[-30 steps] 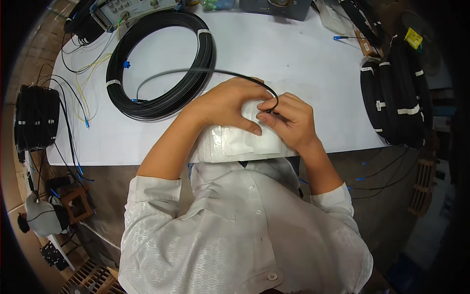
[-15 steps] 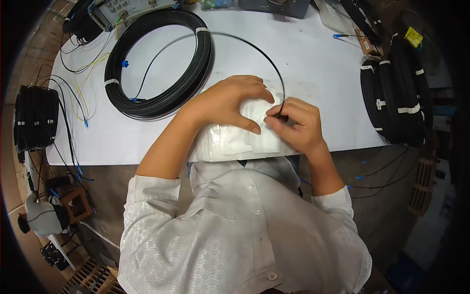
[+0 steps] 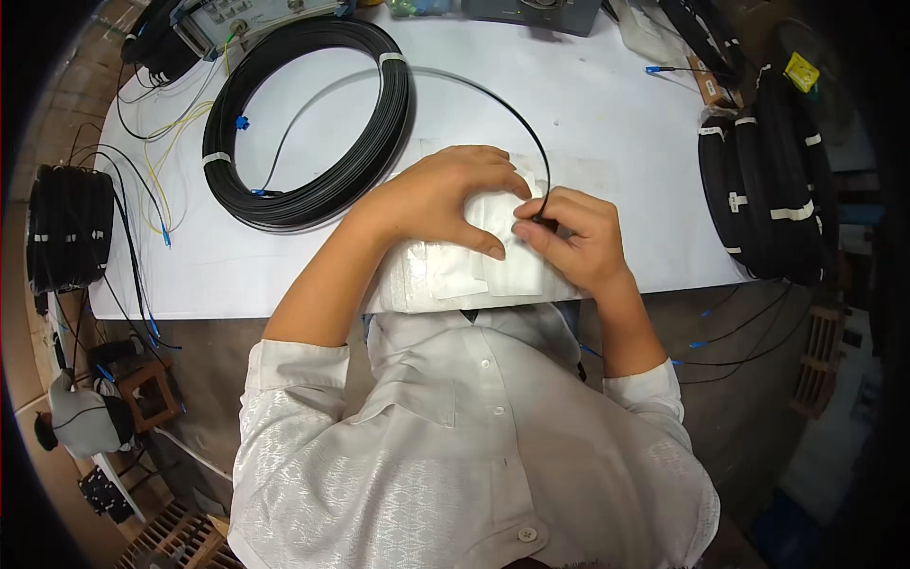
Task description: Inspecting and cleaning cable connectors using a digital microscope at a factory workbench.
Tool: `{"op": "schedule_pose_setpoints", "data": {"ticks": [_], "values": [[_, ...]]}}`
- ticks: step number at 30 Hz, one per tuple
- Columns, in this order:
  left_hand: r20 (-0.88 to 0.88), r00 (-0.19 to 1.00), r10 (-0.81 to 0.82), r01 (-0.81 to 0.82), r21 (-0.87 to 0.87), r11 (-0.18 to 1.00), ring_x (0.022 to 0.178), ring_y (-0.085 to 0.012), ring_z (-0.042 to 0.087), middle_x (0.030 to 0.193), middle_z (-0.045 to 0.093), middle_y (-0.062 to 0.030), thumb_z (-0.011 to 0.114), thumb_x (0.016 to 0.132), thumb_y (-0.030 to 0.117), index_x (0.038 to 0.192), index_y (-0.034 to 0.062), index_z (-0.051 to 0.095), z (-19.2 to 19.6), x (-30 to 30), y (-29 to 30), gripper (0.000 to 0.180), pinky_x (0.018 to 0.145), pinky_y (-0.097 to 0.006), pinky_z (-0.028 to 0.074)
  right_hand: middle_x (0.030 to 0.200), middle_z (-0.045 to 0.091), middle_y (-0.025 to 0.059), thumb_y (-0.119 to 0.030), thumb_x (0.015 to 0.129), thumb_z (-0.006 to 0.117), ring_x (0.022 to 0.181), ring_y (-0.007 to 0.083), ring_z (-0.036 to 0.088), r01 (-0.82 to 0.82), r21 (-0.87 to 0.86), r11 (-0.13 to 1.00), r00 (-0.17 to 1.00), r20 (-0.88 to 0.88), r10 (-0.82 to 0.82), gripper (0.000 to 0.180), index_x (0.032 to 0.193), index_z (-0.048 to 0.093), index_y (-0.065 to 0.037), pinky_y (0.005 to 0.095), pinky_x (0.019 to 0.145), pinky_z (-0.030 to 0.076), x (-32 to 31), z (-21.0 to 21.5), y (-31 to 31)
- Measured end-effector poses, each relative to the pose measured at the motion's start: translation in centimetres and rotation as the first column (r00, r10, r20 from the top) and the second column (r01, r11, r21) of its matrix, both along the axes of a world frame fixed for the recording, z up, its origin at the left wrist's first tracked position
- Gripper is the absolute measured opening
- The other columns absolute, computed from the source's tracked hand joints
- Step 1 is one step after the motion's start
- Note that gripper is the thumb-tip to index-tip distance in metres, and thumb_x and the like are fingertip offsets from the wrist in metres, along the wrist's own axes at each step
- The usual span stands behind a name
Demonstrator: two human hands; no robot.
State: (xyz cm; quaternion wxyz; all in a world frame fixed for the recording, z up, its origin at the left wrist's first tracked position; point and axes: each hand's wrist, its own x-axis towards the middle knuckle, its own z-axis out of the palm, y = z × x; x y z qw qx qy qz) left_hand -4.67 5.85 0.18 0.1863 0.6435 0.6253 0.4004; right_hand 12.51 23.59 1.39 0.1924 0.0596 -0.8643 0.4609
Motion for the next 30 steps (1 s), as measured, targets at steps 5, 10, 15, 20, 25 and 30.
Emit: {"op": "schedule_pose_setpoints", "data": {"ticks": [5,10,15,20,25,30], "values": [[-0.018,1.000,0.014,-0.015,-0.007,1.000,0.117,-0.0376,0.063,0.118,0.070,-0.0127,0.094,0.065,0.033,0.119,0.0066,0.071,0.4,0.2,0.0,0.064,0.100,-0.047,0.051,0.080,0.070,0.0059,-0.010,0.084,0.086,0.064,0.0143,0.061,0.035,-0.080,0.996,0.998,-0.049,-0.039,0.016,0.094,0.077,-0.002,0.0276,0.058,0.048,-0.2,-0.7,0.2],[0.019,1.000,0.004,-0.005,0.084,0.996,0.110,-0.0393,0.063,0.110,0.072,-0.0160,0.092,0.063,0.035,0.116,0.0053,0.072,-0.4,0.1,0.1,0.064,0.095,-0.047,0.051,0.078,0.068,0.0059,-0.010,0.084,0.086,0.062,0.0141,0.061,-0.062,0.025,0.998,0.998,0.019,0.062,0.017,0.095,0.076,-0.001,0.0280,0.056,0.049,0.1,-0.1,0.3],[0.018,1.000,0.001,-0.001,0.028,1.000,0.105,-0.0378,0.064,0.107,0.071,-0.0149,0.091,0.063,0.034,0.115,0.0055,0.072,0.4,0.2,0.1,0.062,0.091,-0.046,0.051,0.076,0.066,0.0057,-0.010,0.084,0.086,0.060,0.0140,0.059,0.008,-0.026,1.000,0.995,-0.101,-0.011,0.018,0.096,0.077,-0.001,0.0281,0.056,0.048,-0.2,-0.8,0.3],[-0.018,1.000,0.018,-0.017,0.049,0.999,0.105,-0.0380,0.064,0.106,0.070,-0.0151,0.091,0.064,0.034,0.116,0.0055,0.072,0.1,0.2,0.1,0.062,0.091,-0.046,0.051,0.077,0.067,0.0064,-0.010,0.083,0.086,0.061,0.0137,0.060,-0.044,0.018,0.999,0.999,-0.029,0.044,0.018,0.096,0.077,0.000,0.0279,0.056,0.048,0.0,-0.4,0.4],[0.022,1.000,0.019,-0.020,0.065,0.998,0.103,-0.0368,0.064,0.103,0.070,-0.0138,0.092,0.063,0.032,0.116,0.0058,0.072,0.3,0.5,0.0,0.062,0.090,-0.045,0.051,0.078,0.068,0.0064,-0.009,0.084,0.085,0.063,0.0135,0.061,-0.016,0.009,1.000,0.997,-0.070,0.017,0.018,0.098,0.077,-0.001,0.0284,0.058,0.049,-0.2,-0.8,0.4],[0.006,1.000,0.021,-0.021,0.057,0.998,0.103,-0.0375,0.063,0.102,0.069,-0.0146,0.092,0.063,0.033,0.116,0.0055,0.072,0.3,0.3,0.0,0.063,0.090,-0.046,0.051,0.082,0.069,0.0061,-0.009,0.085,0.085,0.065,0.0140,0.061,-0.085,-0.030,0.996,0.996,-0.008,0.085,0.017,0.099,0.078,-0.002,0.0275,0.059,0.048,-0.1,0.0,0.4]]}}
